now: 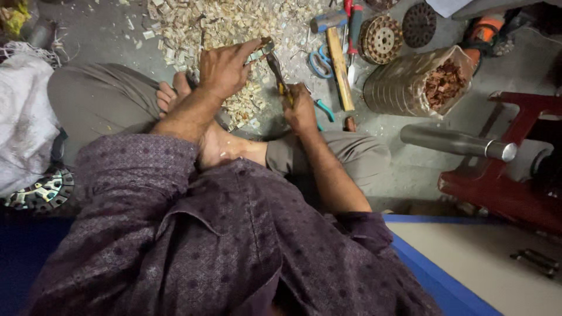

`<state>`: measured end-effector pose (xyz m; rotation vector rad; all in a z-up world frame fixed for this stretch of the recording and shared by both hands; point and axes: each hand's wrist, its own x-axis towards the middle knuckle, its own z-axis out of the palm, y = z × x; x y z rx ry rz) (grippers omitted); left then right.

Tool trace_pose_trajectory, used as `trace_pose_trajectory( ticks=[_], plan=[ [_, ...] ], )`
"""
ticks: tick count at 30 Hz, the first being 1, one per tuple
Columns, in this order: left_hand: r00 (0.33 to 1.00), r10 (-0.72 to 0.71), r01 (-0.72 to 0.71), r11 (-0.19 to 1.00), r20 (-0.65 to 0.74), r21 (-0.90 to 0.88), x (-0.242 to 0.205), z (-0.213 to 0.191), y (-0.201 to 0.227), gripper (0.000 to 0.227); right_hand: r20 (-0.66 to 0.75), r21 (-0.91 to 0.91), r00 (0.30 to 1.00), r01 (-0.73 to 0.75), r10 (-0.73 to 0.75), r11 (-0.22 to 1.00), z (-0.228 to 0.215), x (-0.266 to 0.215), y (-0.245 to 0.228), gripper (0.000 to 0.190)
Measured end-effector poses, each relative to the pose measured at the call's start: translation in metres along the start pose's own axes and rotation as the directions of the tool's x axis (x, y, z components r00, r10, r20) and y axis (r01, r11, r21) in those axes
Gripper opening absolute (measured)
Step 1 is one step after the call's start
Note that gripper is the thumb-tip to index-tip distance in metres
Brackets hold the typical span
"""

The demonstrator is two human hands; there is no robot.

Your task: The person sits on the floor and uses pliers to remove copper wire from a circular metal rotor. They then handle a cylindrical copper-wound component, rotating it and inspecting the windings by hand.

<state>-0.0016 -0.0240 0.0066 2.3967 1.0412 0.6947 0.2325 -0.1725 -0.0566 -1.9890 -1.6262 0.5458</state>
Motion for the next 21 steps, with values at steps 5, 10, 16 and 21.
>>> trace_pose_trajectory(
  ticks=[5, 10, 16, 21],
  plan=[
    [0.999, -0.020, 0.017, 0.995, 0.026, 0.094, -0.001, -0.001, 0.003, 0.057, 0.043, -0.093, 0.996, -0.072, 0.076, 0.993, -0.018, 0.015, -0.018, 0.025],
    [1.000, 0.007, -0.008, 0.996, 0.008, 0.086, -0.004, -0.002, 0.004, 0.058, 0.315, 0.023, 0.797, -0.550, 0.516, 0.835, -0.043, 0.021, -0.050, 0.040],
    [1.000, 0.005, -0.005, 0.997, 0.004, 0.076, -0.006, -0.003, 0.005, 0.060, 0.513, 0.466, 0.784, -0.597, 0.350, 0.654, -0.046, 0.008, -0.056, 0.035],
    [0.998, -0.050, 0.047, 0.996, 0.047, 0.072, -0.004, -0.003, 0.004, 0.062, 0.456, 0.401, 0.852, -0.456, 0.259, 0.795, -0.049, 0.000, -0.050, 0.039]
  ],
)
